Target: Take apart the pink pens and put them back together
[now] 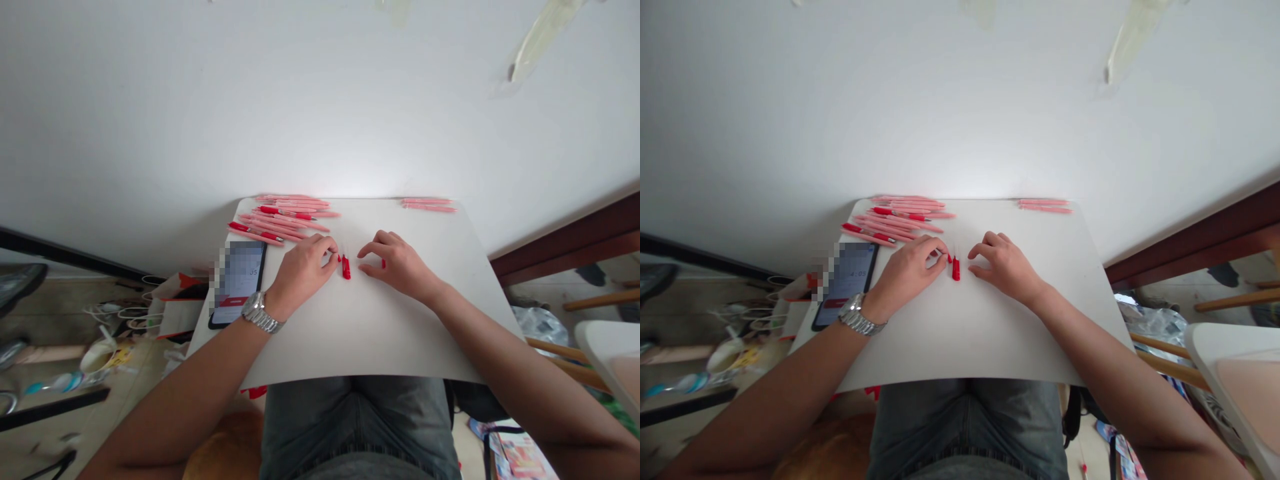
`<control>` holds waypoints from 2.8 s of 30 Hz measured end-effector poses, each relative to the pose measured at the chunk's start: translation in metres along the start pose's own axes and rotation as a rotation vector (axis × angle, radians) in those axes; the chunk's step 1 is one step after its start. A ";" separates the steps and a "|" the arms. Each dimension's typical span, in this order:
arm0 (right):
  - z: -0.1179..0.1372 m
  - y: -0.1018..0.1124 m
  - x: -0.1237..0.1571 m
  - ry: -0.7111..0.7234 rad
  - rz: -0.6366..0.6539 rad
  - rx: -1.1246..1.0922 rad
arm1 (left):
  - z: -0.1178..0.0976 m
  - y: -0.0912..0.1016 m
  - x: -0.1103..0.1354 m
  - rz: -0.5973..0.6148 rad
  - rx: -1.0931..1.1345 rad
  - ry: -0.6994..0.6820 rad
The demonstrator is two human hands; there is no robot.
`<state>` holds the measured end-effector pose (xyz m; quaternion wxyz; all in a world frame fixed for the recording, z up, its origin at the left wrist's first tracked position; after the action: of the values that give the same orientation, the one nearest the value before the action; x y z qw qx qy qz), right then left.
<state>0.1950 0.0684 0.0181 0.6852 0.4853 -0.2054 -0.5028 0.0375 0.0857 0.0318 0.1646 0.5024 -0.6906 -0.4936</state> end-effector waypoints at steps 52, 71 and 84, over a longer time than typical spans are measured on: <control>-0.056 0.052 0.021 -0.478 0.127 0.109 | 0.002 -0.001 0.001 0.001 -0.003 0.013; 0.009 0.004 0.010 -0.158 0.124 -0.812 | -0.036 0.022 0.009 -0.161 0.367 -0.330; 0.016 -0.008 0.016 -0.168 0.340 -0.865 | -0.052 0.004 0.012 0.044 0.168 -0.442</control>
<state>0.1851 0.0462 0.0147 0.8781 0.0725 -0.1086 -0.4602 0.0673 0.0484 0.0555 -0.0223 0.3791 -0.7592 -0.5286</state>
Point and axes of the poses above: each hand's wrist, its own x-axis away from the middle knuckle, its own y-axis out of the back of the hand, z = x × y, the point moved 10 cm from there along -x, towards the middle knuckle
